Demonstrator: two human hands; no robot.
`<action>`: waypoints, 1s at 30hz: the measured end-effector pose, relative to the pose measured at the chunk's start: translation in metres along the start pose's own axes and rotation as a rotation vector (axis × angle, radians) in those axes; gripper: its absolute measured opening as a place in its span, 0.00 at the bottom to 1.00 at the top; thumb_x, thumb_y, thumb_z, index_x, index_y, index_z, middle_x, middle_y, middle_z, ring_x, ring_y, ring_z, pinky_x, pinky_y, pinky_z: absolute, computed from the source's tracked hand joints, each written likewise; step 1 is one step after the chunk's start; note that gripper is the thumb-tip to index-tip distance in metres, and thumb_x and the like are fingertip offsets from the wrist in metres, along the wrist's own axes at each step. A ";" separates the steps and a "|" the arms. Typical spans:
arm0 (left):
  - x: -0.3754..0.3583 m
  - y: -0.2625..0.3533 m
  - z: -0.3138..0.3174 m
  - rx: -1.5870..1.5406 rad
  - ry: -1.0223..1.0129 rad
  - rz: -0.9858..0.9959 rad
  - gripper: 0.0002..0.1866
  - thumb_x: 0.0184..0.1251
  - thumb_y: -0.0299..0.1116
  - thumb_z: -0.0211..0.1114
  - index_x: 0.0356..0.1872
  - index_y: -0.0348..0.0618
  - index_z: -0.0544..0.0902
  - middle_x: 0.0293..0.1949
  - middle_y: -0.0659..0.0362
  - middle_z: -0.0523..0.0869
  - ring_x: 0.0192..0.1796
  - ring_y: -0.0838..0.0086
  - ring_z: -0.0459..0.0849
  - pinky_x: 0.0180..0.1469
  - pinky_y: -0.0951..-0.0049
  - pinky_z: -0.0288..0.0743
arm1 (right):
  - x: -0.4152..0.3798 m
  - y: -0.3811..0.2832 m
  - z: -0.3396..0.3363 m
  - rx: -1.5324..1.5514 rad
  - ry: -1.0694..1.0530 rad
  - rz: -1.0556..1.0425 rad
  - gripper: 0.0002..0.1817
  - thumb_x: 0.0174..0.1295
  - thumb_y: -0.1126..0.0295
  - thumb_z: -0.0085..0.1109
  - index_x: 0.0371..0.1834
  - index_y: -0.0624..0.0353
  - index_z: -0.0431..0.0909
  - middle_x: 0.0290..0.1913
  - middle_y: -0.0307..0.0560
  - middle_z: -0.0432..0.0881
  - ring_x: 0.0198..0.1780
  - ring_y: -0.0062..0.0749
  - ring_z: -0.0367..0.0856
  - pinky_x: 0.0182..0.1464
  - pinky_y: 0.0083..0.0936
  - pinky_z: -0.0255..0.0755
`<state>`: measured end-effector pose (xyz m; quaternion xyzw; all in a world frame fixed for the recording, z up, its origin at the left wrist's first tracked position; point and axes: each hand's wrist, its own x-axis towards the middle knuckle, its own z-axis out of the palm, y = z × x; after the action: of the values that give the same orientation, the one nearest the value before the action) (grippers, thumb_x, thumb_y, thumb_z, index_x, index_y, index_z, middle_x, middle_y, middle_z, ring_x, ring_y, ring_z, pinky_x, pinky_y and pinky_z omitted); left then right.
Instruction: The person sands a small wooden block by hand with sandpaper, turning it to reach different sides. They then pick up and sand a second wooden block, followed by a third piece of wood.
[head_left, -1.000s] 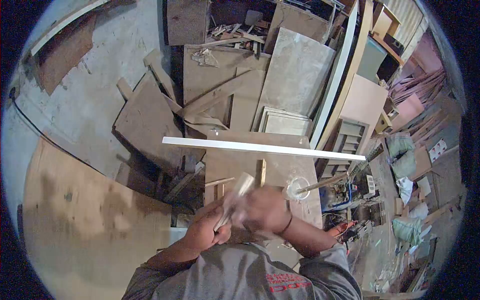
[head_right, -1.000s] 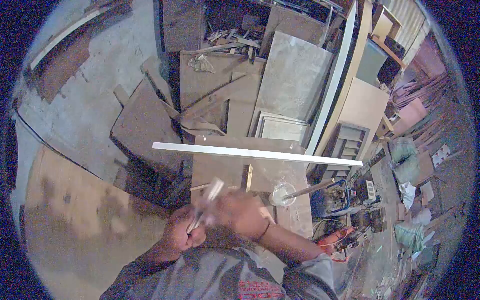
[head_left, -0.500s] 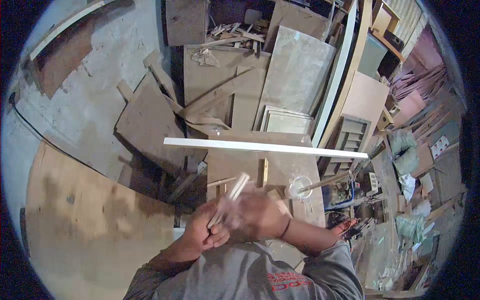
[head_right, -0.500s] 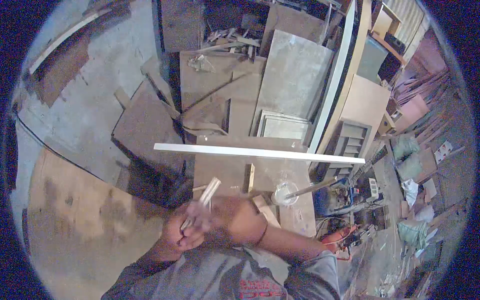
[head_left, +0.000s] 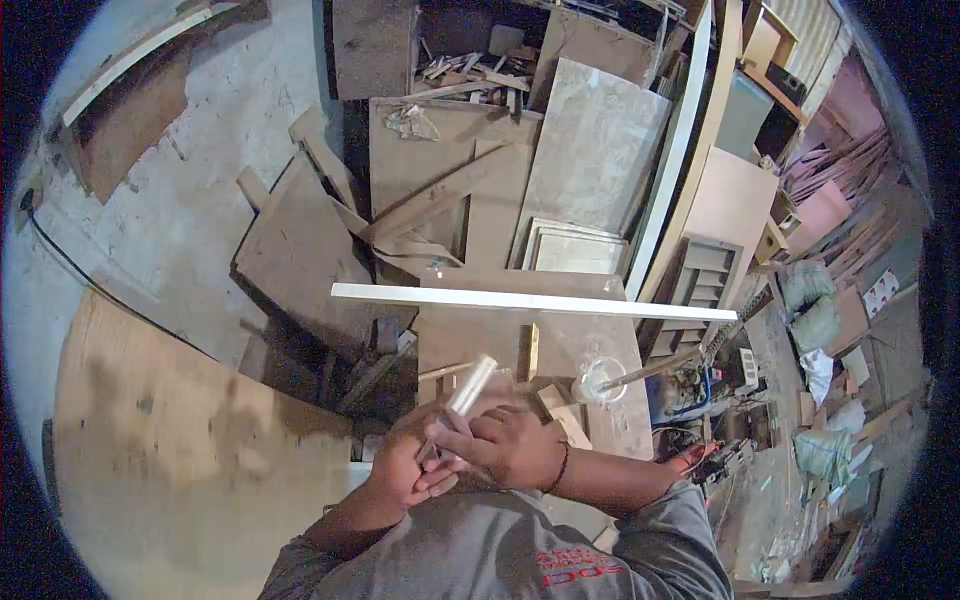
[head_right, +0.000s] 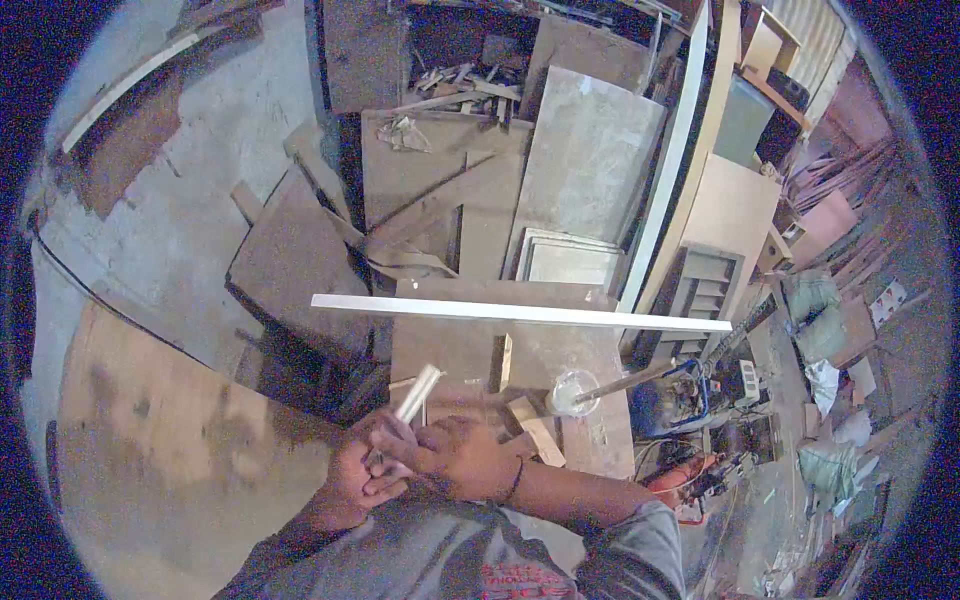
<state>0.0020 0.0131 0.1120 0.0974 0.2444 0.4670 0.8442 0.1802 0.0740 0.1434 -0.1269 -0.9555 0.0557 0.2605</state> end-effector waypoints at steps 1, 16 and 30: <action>0.000 0.000 0.000 0.008 -0.038 0.031 0.21 0.72 0.45 0.46 0.60 0.47 0.68 0.14 0.68 0.66 0.08 0.84 0.58 0.12 0.79 0.61 | -0.003 0.010 0.001 -0.084 -0.059 0.132 0.26 0.46 0.69 0.59 0.54 0.57 0.76 0.24 0.44 0.76 0.26 0.38 0.78 0.28 0.31 0.72; -0.001 0.000 0.014 0.204 -0.110 0.091 0.29 0.66 0.48 0.55 0.66 0.53 0.62 0.18 0.67 0.67 0.12 0.83 0.63 0.17 0.77 0.63 | -0.015 0.007 -0.015 0.022 0.095 0.003 0.22 0.51 0.62 0.61 0.53 0.48 0.78 0.23 0.39 0.69 0.24 0.32 0.72 0.24 0.28 0.64; 0.002 -0.011 0.006 -0.009 -0.293 -0.043 0.26 0.70 0.52 0.48 0.63 0.49 0.64 0.15 0.71 0.62 0.12 0.87 0.56 0.15 0.83 0.57 | -0.024 0.025 -0.008 -0.140 0.173 0.133 0.30 0.44 0.58 0.61 0.57 0.43 0.74 0.26 0.38 0.69 0.25 0.33 0.71 0.25 0.32 0.66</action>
<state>0.0139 0.0091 0.1124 0.1554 0.1184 0.4305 0.8812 0.2096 0.0920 0.1343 -0.2125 -0.9204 -0.0053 0.3283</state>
